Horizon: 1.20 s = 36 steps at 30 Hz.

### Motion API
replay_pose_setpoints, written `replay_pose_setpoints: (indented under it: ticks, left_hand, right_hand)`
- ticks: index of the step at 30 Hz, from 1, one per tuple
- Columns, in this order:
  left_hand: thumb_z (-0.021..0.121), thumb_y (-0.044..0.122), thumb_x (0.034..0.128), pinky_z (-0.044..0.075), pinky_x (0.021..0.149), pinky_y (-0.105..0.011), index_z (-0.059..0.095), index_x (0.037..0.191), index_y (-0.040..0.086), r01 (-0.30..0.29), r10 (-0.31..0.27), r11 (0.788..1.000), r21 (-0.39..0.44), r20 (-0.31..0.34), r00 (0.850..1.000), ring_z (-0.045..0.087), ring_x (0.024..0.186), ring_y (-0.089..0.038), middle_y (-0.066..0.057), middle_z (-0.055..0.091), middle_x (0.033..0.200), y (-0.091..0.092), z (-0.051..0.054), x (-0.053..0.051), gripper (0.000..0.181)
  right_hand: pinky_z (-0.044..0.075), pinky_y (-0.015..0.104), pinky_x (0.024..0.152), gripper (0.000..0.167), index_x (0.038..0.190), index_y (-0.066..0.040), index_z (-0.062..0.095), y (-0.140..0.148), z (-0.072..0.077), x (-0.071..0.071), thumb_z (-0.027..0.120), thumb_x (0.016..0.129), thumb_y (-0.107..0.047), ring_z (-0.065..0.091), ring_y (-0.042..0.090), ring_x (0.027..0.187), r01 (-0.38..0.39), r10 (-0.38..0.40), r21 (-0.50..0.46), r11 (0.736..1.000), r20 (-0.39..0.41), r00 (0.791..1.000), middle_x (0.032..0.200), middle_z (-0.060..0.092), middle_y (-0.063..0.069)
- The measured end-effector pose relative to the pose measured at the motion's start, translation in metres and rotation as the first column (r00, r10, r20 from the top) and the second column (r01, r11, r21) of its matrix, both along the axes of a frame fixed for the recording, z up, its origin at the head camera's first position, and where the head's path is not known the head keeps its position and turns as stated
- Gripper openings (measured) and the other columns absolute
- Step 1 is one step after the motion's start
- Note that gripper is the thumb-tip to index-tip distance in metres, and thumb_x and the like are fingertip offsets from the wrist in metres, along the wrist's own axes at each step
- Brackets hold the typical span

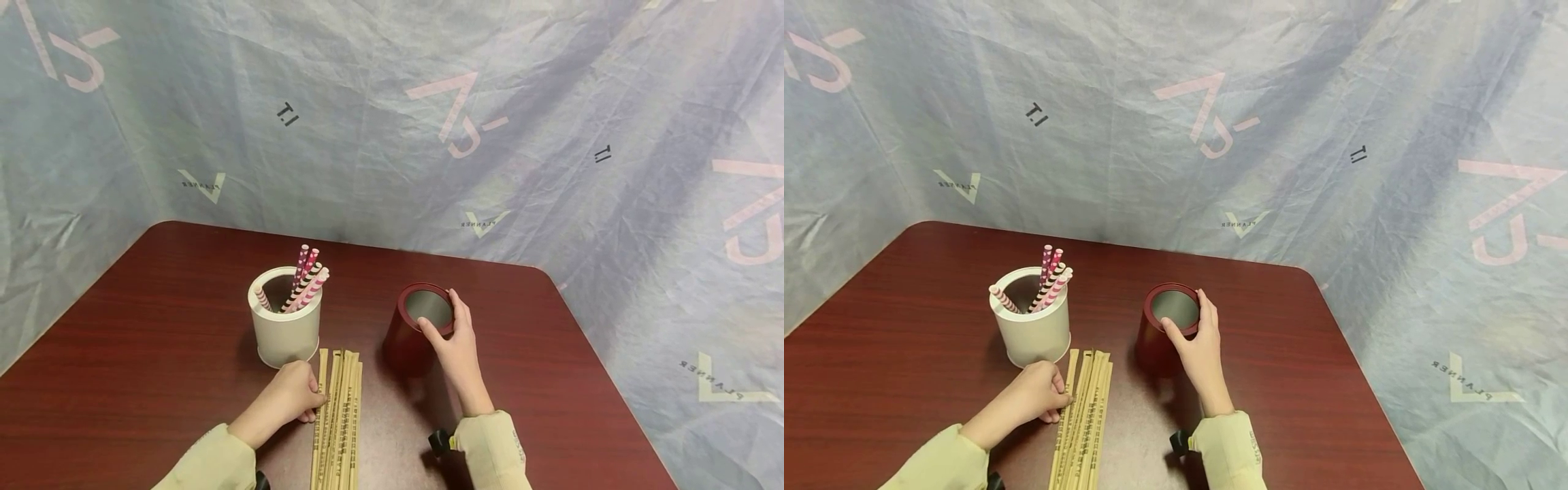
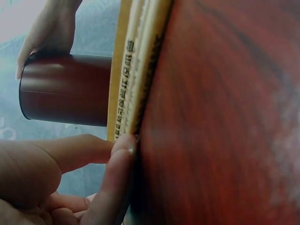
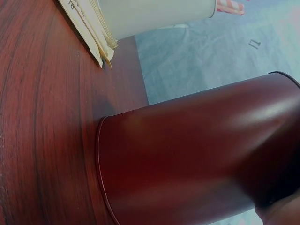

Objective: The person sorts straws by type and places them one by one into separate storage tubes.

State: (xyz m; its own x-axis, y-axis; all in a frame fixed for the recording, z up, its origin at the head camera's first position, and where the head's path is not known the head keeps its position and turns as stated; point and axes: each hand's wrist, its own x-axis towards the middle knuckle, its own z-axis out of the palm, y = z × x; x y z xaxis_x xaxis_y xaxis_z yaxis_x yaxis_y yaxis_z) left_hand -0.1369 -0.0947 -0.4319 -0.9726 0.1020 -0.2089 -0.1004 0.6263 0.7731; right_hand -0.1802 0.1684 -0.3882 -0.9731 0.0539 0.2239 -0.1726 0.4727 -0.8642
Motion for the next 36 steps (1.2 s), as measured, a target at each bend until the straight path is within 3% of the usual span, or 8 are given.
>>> replay_pose_setpoints:
  ticks: [11,18,26,31,36]
  left_hand:
    - [0.07,-0.004,0.0737,0.05,0.041,-0.025,0.049,0.064,0.002,-0.029,0.029,0.998,0.051,0.007,1.0,0.054,0.035,-0.007,-0.007,0.058,0.047,0.001,-0.002,0.001,0.024]
    - [0.079,0.007,0.0748,0.049,0.04,-0.025,0.053,0.058,0.004,-0.014,0.014,1.0,0.013,0.037,0.999,0.052,0.032,-0.006,-0.005,0.057,0.041,0.003,-0.001,-0.003,0.031]
    - [0.075,0.003,0.0764,0.049,0.039,-0.025,0.053,0.059,0.003,0.012,-0.012,1.0,-0.002,0.017,1.0,0.052,0.032,-0.007,-0.005,0.057,0.04,0.006,-0.003,-0.004,0.028]
    - [0.07,0.0,0.0771,0.05,0.04,-0.025,0.053,0.06,0.001,0.013,-0.013,0.999,0.036,0.015,1.0,0.053,0.033,-0.007,-0.006,0.057,0.041,0.004,-0.003,-0.003,0.024]
    - [0.064,-0.002,0.0773,0.052,0.042,-0.028,0.05,0.067,0.001,0.038,-0.043,0.987,0.155,0.029,0.999,0.055,0.038,-0.009,-0.007,0.056,0.048,-0.005,-0.005,-0.002,0.018]
  right_hand:
    - [0.04,0.049,0.104,0.079,0.155,-0.019,0.022,0.001,-0.001,0.0,0.066,0.091,-0.034,0.039,0.026,0.137,0.011,-0.01,0.019,1.0,-0.006,1.0,0.157,0.027,0.006]
    - [0.041,0.048,0.104,0.078,0.155,-0.018,0.021,0.0,-0.001,0.0,0.065,0.092,-0.034,0.04,0.026,0.135,0.001,-0.001,0.011,1.0,-0.009,1.0,0.157,0.028,0.007]
    - [0.04,0.049,0.105,0.078,0.154,-0.018,0.022,0.0,0.001,0.001,0.066,0.091,-0.034,0.039,0.026,0.137,0.006,-0.006,-0.001,1.0,-0.005,1.0,0.157,0.027,0.006]
    - [0.041,0.048,0.104,0.078,0.154,-0.019,0.022,0.0,0.002,0.001,0.065,0.092,-0.035,0.04,0.025,0.135,0.007,-0.007,-0.003,1.0,-0.005,1.0,0.157,0.028,0.005]
    - [0.041,0.048,0.104,0.078,0.155,-0.019,0.022,-0.001,0.0,0.001,0.065,0.092,-0.034,0.04,0.026,0.136,0.004,-0.004,-0.003,1.0,-0.009,1.0,0.157,0.028,0.006]
